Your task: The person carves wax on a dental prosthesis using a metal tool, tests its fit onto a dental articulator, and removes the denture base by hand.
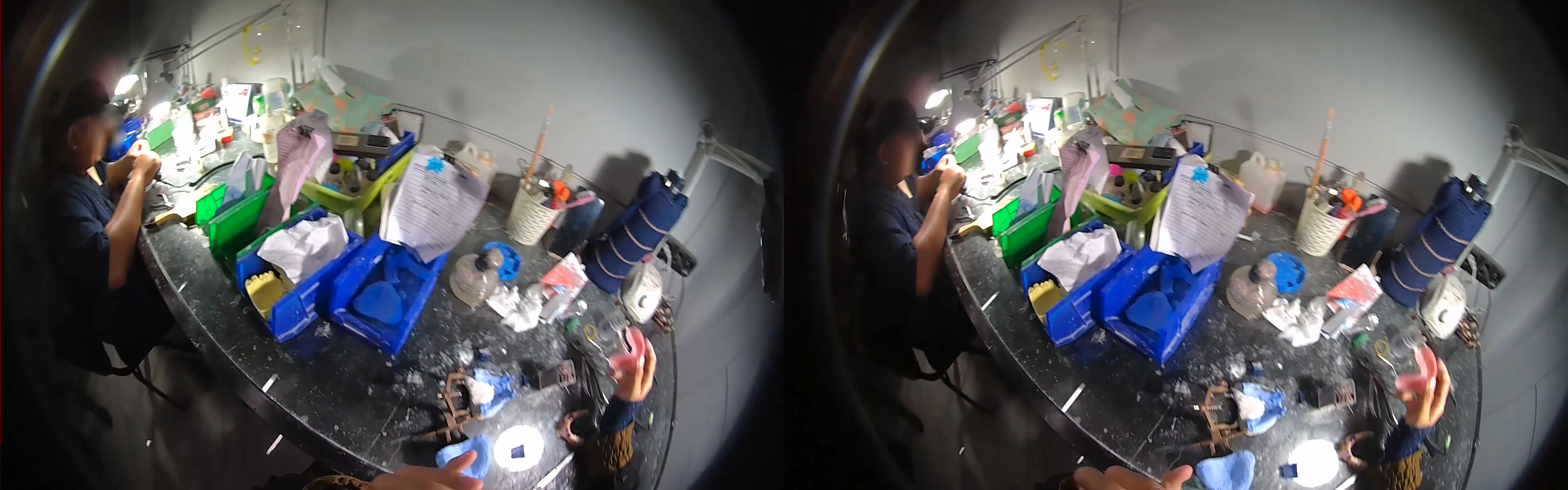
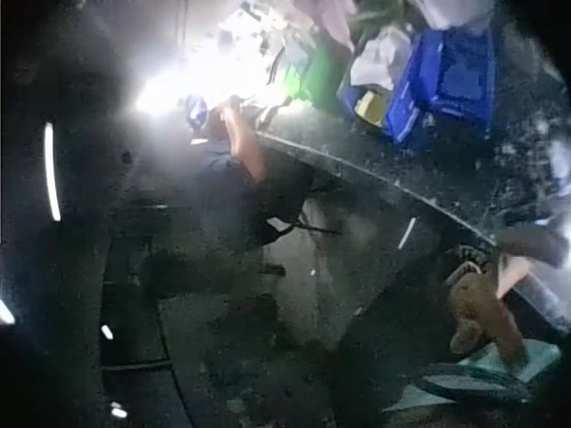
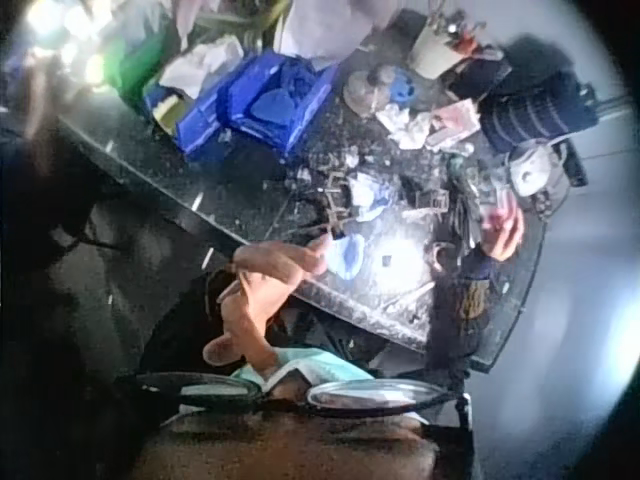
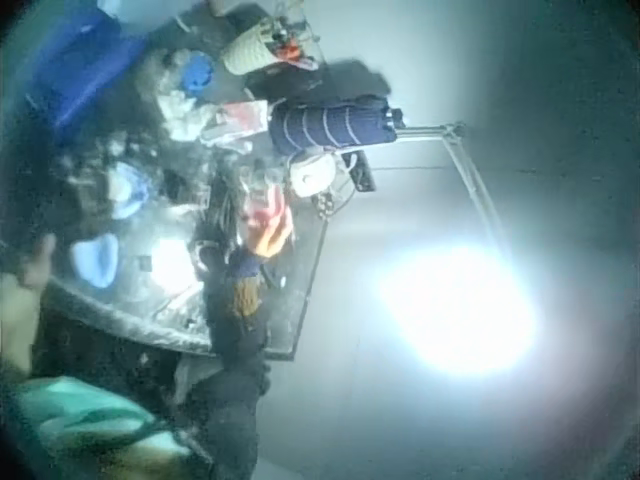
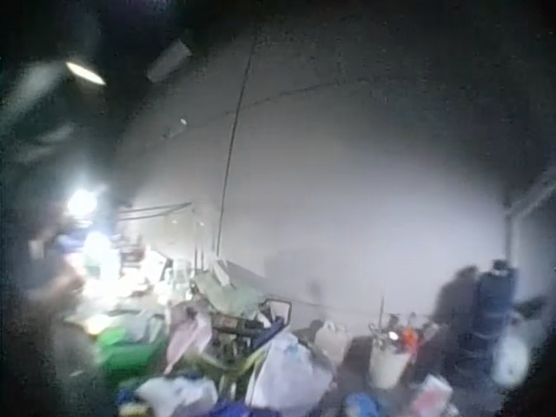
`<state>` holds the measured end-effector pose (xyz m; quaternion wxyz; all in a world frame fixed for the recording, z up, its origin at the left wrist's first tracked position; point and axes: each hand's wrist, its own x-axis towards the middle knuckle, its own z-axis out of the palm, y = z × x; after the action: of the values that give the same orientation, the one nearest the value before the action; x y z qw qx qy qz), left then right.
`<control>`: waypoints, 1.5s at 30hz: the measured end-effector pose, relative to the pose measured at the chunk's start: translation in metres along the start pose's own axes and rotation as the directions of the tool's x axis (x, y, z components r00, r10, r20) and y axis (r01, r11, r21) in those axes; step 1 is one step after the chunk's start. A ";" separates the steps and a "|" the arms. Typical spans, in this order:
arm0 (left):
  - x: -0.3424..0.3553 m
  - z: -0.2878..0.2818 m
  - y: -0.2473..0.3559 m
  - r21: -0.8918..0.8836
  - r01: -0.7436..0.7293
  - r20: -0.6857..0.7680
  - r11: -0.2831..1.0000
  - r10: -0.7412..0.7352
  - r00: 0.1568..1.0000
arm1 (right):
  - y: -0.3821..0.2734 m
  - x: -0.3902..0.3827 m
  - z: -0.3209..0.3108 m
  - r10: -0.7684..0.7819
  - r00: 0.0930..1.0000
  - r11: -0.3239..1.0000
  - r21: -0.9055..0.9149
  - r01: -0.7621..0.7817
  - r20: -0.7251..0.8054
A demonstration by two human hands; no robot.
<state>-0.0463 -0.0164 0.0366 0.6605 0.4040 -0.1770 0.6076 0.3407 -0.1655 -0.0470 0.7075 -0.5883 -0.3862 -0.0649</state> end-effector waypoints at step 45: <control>-0.028 0.066 -0.085 -0.419 0.907 0.194 0.028 -0.974 0.120 | -0.178 0.016 0.048 0.194 0.575 0.952 -0.011 -0.306 0.795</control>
<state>0.0455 -0.0793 0.0295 0.9761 0.2109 0.0507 -0.0126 0.2316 -0.1705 0.1029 0.5037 -0.5585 -0.5732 0.3253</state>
